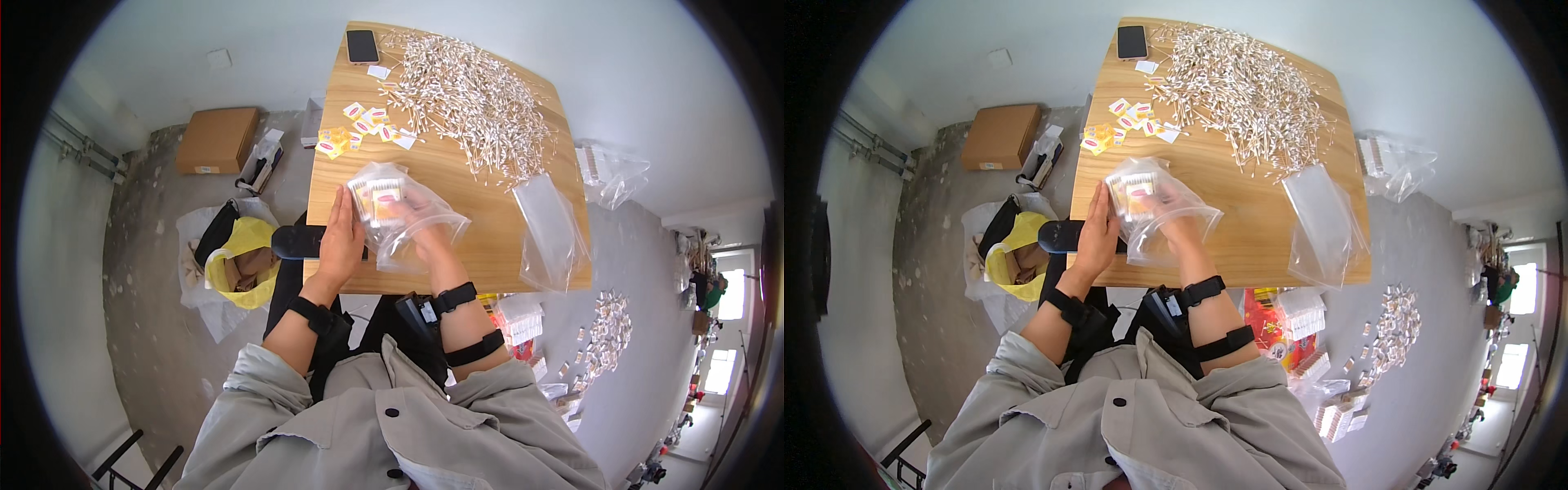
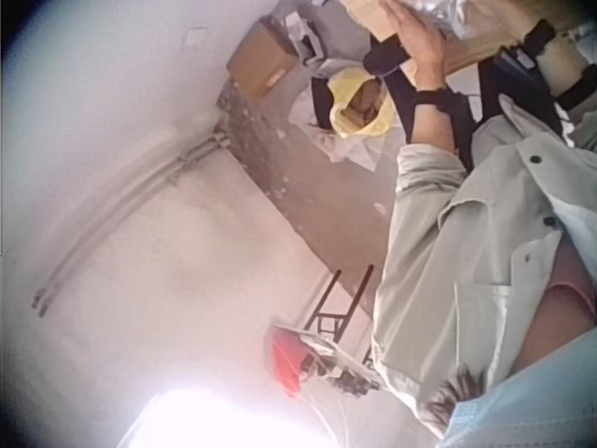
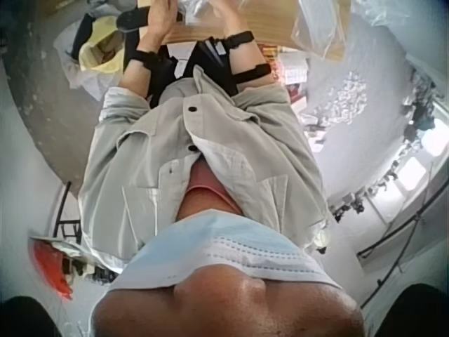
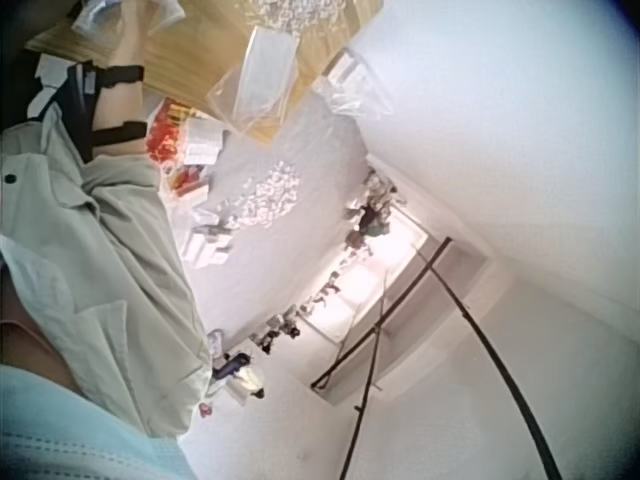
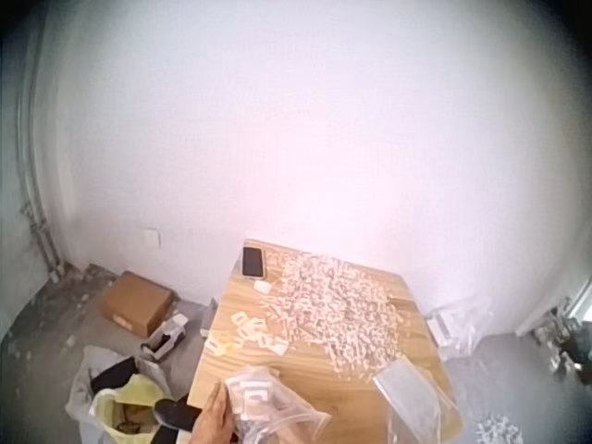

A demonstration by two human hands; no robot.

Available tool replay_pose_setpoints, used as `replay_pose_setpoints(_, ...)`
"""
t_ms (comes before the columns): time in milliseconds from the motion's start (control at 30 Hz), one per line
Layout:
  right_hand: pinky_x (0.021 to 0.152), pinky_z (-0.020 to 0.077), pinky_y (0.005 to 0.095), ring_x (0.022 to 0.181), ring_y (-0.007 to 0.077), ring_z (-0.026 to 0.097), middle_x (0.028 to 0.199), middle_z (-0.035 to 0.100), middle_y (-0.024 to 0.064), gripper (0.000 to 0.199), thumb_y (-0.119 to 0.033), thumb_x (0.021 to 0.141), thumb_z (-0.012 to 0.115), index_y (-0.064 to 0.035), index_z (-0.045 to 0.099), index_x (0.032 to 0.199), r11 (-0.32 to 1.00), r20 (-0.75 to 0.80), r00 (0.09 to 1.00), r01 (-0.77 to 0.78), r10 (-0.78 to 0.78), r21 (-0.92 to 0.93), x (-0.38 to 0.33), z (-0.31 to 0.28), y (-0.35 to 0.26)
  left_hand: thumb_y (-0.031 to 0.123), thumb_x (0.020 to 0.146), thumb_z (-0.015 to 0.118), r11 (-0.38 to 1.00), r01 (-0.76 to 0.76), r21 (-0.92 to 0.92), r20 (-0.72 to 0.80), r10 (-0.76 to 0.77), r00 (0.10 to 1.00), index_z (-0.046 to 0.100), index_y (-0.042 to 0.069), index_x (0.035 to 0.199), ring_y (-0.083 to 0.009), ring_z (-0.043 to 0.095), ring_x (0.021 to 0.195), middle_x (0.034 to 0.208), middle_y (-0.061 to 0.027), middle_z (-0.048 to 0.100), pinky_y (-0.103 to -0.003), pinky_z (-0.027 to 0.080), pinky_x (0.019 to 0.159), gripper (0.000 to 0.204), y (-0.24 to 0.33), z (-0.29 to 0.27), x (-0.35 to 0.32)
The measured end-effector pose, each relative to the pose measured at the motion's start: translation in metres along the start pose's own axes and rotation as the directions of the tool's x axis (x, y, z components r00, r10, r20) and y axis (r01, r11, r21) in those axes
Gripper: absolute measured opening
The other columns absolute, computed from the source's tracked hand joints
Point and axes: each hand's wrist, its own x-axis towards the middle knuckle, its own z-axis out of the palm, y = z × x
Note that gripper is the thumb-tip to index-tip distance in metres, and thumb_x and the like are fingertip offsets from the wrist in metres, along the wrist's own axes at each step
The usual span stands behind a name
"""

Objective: The recorder is packing cotton swabs into small plastic bags and then placing them into a larger bag.

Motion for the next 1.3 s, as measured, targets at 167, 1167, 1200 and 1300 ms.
replay_pose_setpoints(167,0.081,0.0479,0.0282,0.092,0.0137,0.060,0.106,0.064,0.0068,0.038,-0.013,0.081,0.066,0.0005,0.060,0.116,0.999,-0.048,0.998,-0.045,0.045,-0.005,0.002,0.006,-0.006,0.017,0.089,0.051,0.995,-0.072,0.069,-0.080,0.077,0.994,0.030,0.001,0.141,-0.0325,0.028,0.136,0.146,-0.0188,0.030,-0.041,0.020,0.111,0.058,0.019,-0.011,-0.001)
replay_pose_setpoints(1167,0.085,0.0439,0.0410,0.100,0.0362,0.056,0.106,0.061,0.0193,0.024,-0.017,0.086,0.056,-0.0061,0.061,0.108,0.617,-0.201,0.880,0.124,-0.430,-0.777,0.005,0.014,0.009,0.023,0.088,0.054,0.845,-0.177,0.504,-0.022,0.218,0.976,0.035,0.004,0.139,-0.0323,0.022,0.138,0.148,-0.0165,0.026,-0.050,0.014,0.111,0.057,0.022,0.014,0.008)
replay_pose_setpoints(1200,0.087,0.0436,0.0408,0.104,0.0365,0.055,0.111,0.060,0.0207,0.029,-0.017,0.087,0.055,-0.0076,0.059,0.114,0.599,-0.144,0.861,0.211,-0.488,-0.772,0.008,0.012,0.015,0.024,0.088,0.054,0.865,-0.140,0.482,-0.065,0.195,0.979,0.035,0.005,0.139,-0.0340,0.020,0.138,0.148,-0.0181,0.024,-0.052,0.014,0.111,0.057,0.021,0.018,0.009)
replay_pose_setpoints(1300,0.093,0.0418,0.0393,0.113,0.0342,0.052,0.122,0.055,0.0206,0.039,-0.016,0.088,0.054,-0.0102,0.052,0.127,0.648,-0.020,0.891,0.313,-0.453,-0.694,0.024,-0.005,0.031,0.025,0.089,0.054,0.856,-0.126,0.502,-0.040,0.168,0.985,0.035,0.005,0.139,-0.0361,0.019,0.138,0.148,-0.0206,0.021,-0.054,0.013,0.110,0.057,0.025,0.011,0.009)
